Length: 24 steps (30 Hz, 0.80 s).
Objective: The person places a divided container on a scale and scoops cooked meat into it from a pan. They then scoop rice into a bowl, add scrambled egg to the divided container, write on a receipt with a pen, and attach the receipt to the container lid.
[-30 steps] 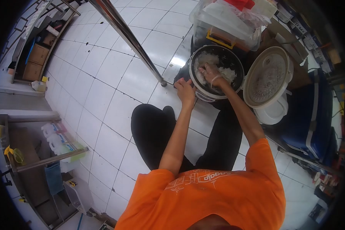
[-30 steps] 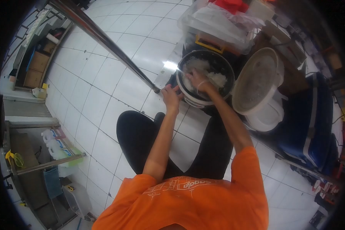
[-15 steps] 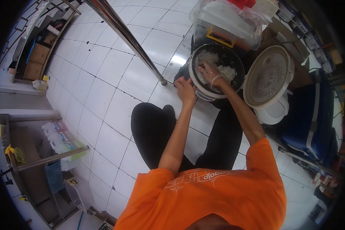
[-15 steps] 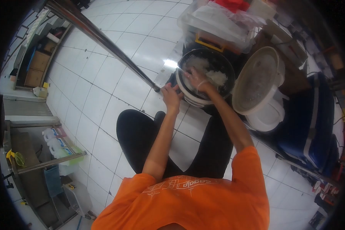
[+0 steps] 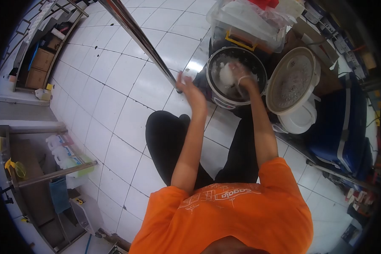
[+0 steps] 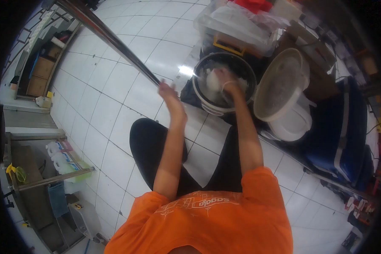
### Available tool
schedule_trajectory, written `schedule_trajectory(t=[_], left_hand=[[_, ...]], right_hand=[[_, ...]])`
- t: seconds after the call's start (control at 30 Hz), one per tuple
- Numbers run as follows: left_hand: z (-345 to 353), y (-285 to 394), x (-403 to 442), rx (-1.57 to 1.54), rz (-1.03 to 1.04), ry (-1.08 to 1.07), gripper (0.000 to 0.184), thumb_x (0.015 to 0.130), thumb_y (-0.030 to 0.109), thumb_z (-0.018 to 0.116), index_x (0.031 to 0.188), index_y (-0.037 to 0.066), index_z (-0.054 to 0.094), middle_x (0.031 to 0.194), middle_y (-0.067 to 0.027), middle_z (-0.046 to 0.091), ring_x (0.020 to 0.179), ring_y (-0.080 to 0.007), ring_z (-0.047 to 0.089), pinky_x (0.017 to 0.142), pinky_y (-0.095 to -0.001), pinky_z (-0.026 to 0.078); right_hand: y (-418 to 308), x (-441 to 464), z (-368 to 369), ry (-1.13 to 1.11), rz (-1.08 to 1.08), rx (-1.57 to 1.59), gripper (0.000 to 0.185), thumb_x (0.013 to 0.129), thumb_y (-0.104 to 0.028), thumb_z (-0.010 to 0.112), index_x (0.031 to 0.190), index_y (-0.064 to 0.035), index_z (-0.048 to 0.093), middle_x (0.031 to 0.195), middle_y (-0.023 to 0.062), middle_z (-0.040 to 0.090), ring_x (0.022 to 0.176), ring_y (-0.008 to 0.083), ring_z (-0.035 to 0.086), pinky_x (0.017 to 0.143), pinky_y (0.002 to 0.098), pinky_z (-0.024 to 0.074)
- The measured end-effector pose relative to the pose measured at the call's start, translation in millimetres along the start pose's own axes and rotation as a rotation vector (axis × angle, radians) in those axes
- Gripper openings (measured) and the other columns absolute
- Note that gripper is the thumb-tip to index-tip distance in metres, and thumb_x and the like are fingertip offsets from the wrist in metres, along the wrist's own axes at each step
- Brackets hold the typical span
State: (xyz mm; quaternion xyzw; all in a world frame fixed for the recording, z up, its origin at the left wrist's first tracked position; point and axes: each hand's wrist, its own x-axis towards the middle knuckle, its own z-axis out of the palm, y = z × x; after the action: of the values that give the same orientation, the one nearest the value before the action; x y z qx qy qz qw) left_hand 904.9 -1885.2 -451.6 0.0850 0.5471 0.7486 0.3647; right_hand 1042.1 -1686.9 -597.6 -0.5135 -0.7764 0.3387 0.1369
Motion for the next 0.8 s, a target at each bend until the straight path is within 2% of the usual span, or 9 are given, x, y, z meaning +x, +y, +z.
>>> schedule_trajectory(t=[0.07, 0.17, 0.27, 0.3, 0.33, 0.43, 0.53, 0.7, 0.8], left_hand=[[-7, 8, 6, -0.056, 0.032, 0.069, 0.056, 0.101, 0.032, 0.039, 0.148, 0.011, 0.017, 0.15, -0.02, 0.02, 0.138, -0.0303, 0.028, 0.111, -0.0402, 0.024], [-2, -22, 4, -0.018, -0.048, 0.076, 0.064, 0.099, 0.049, 0.037, 0.15, 0.02, 0.011, 0.159, -0.0146, 0.011, 0.146, -0.0313, 0.013, 0.114, -0.053, 0.008], [15, -50, 0, -0.053, -0.248, 0.176, 0.062, 0.099, 0.046, 0.036, 0.149, 0.018, 0.01, 0.158, -0.0124, 0.007, 0.145, -0.0299, 0.015, 0.113, -0.0552, 0.015], [17, -57, -2, -0.045, -0.287, 0.171, 0.06, 0.1, 0.043, 0.034, 0.148, 0.018, 0.008, 0.156, -0.0153, 0.009, 0.142, -0.0309, 0.019, 0.113, -0.0518, 0.019], [20, -59, -6, -0.036, -0.326, 0.167, 0.058, 0.101, 0.039, 0.032, 0.147, 0.017, 0.005, 0.154, -0.0182, 0.012, 0.14, -0.0319, 0.023, 0.113, -0.0483, 0.023], [21, -59, -7, -0.121, -0.37, 0.152, 0.055, 0.103, 0.037, 0.03, 0.146, 0.017, 0.003, 0.15, -0.0213, 0.015, 0.137, -0.0338, 0.029, 0.111, -0.0452, 0.031], [20, -60, -5, -0.151, -0.378, 0.178, 0.053, 0.103, 0.039, 0.028, 0.145, 0.017, 0.005, 0.149, -0.0214, 0.016, 0.136, -0.0348, 0.03, 0.11, -0.0463, 0.034], [14, -77, 9, -0.199, -0.415, 0.158, 0.053, 0.103, 0.044, 0.027, 0.144, 0.016, 0.007, 0.147, -0.0209, 0.017, 0.134, -0.0349, 0.033, 0.109, -0.047, 0.035], [8, -90, 15, -0.192, -0.409, 0.151, 0.054, 0.103, 0.047, 0.026, 0.143, 0.016, 0.008, 0.146, -0.02, 0.017, 0.133, -0.035, 0.034, 0.108, -0.0472, 0.035]], right_hand=[[-47, -24, -59, -0.033, 0.128, 0.095, 0.046, 0.091, -0.044, 0.056, 0.124, -0.0119, 0.059, 0.126, 0.0172, 0.059, 0.117, 0.0361, 0.055, 0.099, 0.0413, 0.0423], [-41, -22, -61, 0.046, 0.024, -0.144, 0.042, 0.086, -0.043, 0.064, 0.115, -0.0116, 0.064, 0.124, 0.0176, 0.06, 0.116, 0.0341, 0.056, 0.1, 0.0418, 0.0422], [-26, -36, -37, 0.063, -0.158, -0.352, 0.046, 0.082, -0.042, 0.068, 0.118, -0.0144, 0.061, 0.125, 0.0158, 0.059, 0.118, 0.0345, 0.054, 0.101, 0.0417, 0.042], [-22, -39, -31, 0.038, -0.2, -0.376, 0.047, 0.082, -0.042, 0.068, 0.12, -0.015, 0.06, 0.125, 0.0154, 0.059, 0.118, 0.0349, 0.054, 0.102, 0.0418, 0.0419], [-50, -50, -43, -0.103, -0.08, -0.451, 0.055, 0.078, -0.041, 0.073, 0.124, -0.0178, 0.056, 0.128, 0.015, 0.057, 0.121, 0.0358, 0.052, 0.103, 0.0426, 0.041], [-26, -44, -27, -0.147, -0.225, -0.522, 0.064, 0.072, -0.038, 0.079, 0.128, -0.0191, 0.054, 0.129, 0.0148, 0.056, 0.123, 0.0358, 0.051, 0.104, 0.0435, 0.0399], [-41, -52, -36, -0.265, -0.06, -0.456, 0.069, 0.068, -0.035, 0.083, 0.129, -0.0201, 0.055, 0.131, 0.0148, 0.056, 0.124, 0.0358, 0.05, 0.105, 0.0427, 0.0394], [-30, -51, -44, -0.426, 0.014, -0.322, 0.064, 0.066, -0.038, 0.085, 0.123, -0.0188, 0.063, 0.128, 0.0138, 0.059, 0.121, 0.0319, 0.054, 0.1, 0.0404, 0.042], [-59, -55, -52, -0.555, 0.081, -0.332, 0.061, 0.066, -0.041, 0.084, 0.119, -0.0187, 0.066, 0.125, 0.0127, 0.061, 0.118, 0.0298, 0.056, 0.098, 0.0397, 0.0428]])
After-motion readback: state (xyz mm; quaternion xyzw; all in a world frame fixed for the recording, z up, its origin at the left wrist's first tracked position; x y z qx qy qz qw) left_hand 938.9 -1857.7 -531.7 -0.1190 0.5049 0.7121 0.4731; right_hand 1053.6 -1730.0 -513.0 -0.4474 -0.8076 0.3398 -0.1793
